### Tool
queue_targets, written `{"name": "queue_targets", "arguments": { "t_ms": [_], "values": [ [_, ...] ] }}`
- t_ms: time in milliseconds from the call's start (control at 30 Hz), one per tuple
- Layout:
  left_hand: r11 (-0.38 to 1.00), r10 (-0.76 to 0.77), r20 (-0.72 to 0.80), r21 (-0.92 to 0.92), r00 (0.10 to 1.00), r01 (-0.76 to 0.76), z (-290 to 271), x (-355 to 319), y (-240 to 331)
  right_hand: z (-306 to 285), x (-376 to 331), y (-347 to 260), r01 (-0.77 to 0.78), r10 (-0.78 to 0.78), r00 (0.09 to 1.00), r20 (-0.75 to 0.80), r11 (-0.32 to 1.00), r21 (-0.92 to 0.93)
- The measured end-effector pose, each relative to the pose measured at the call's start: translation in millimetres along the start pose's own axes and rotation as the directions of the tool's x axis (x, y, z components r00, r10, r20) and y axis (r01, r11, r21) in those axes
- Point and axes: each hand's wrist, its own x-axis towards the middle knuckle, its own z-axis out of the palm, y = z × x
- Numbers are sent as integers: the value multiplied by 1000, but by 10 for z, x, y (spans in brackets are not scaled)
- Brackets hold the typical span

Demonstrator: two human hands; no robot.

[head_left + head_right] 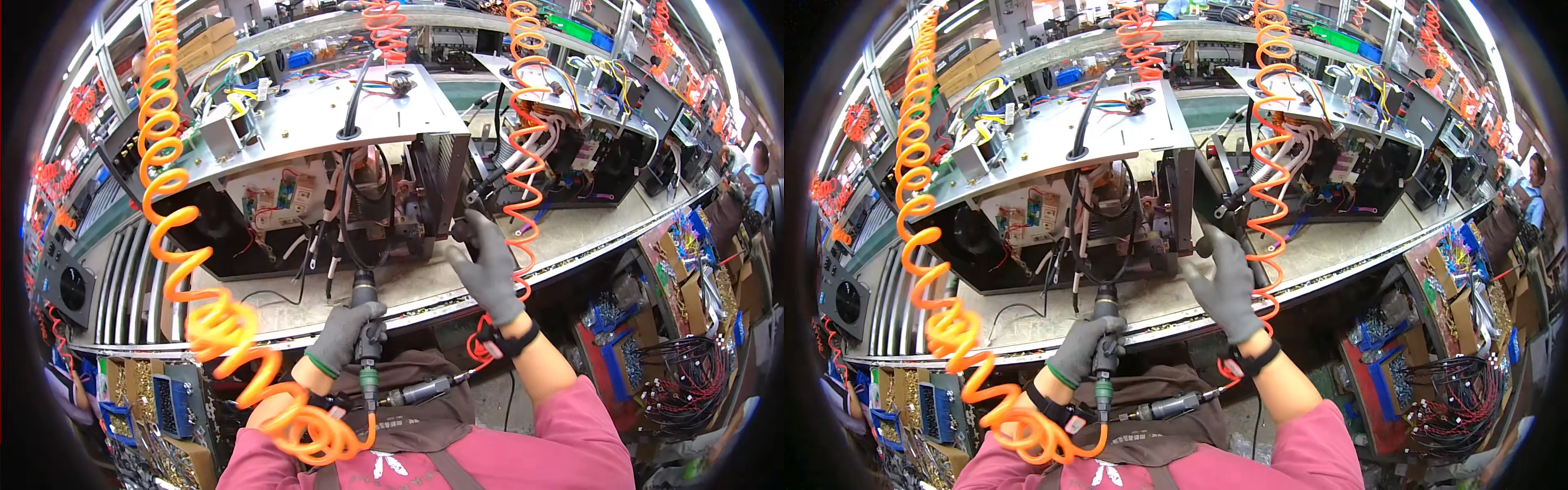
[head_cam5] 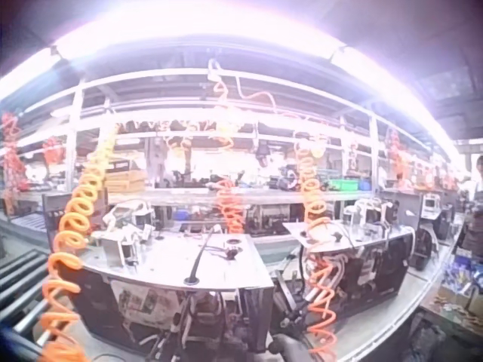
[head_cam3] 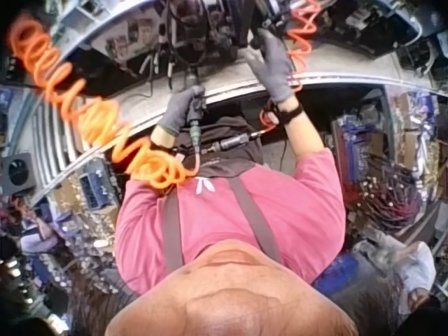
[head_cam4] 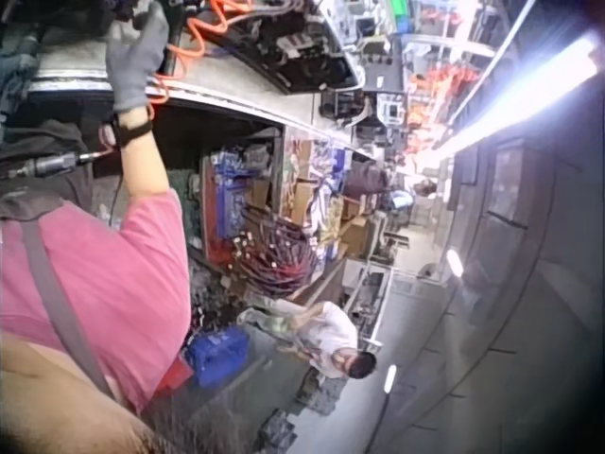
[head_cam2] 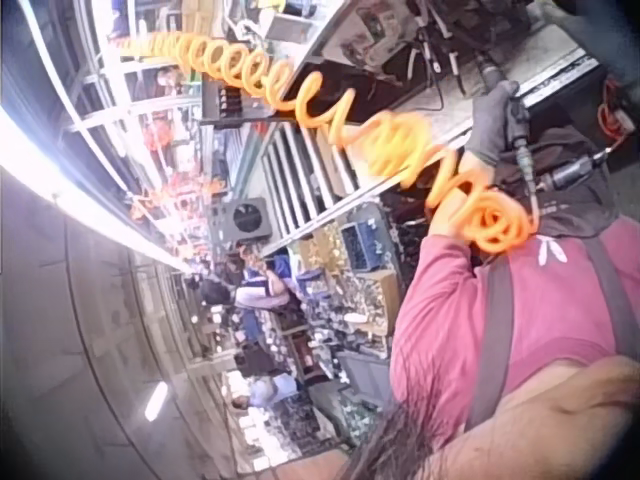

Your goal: Assembling and wiring internal components of an industrial inverter unit on a production line.

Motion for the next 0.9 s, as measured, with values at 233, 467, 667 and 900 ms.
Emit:
{"name": "queue_targets", "arguments": {
  "t_ms": [233, 467, 667, 900],
  "values": [
    [999, 54, -112, 7, 992, -53, 93, 203, 127, 648, 355, 353, -22, 19, 998, -60, 998, -54],
    [1000, -13, -87, -4, 996, 13, 181, 237, 172, 828, 405, 467, -100, 99, 994, -35, 995, -11],
    [977, 88, -100, 203, 991, -66, 252, 206, 243, 795, 395, 468, -104, 104, 994, -34, 994, -15],
    [982, 92, -54, 172, 994, -82, 251, 224, 319, 848, 384, 486, -85, 83, 994, -71, 996, -24]
  ]
}}
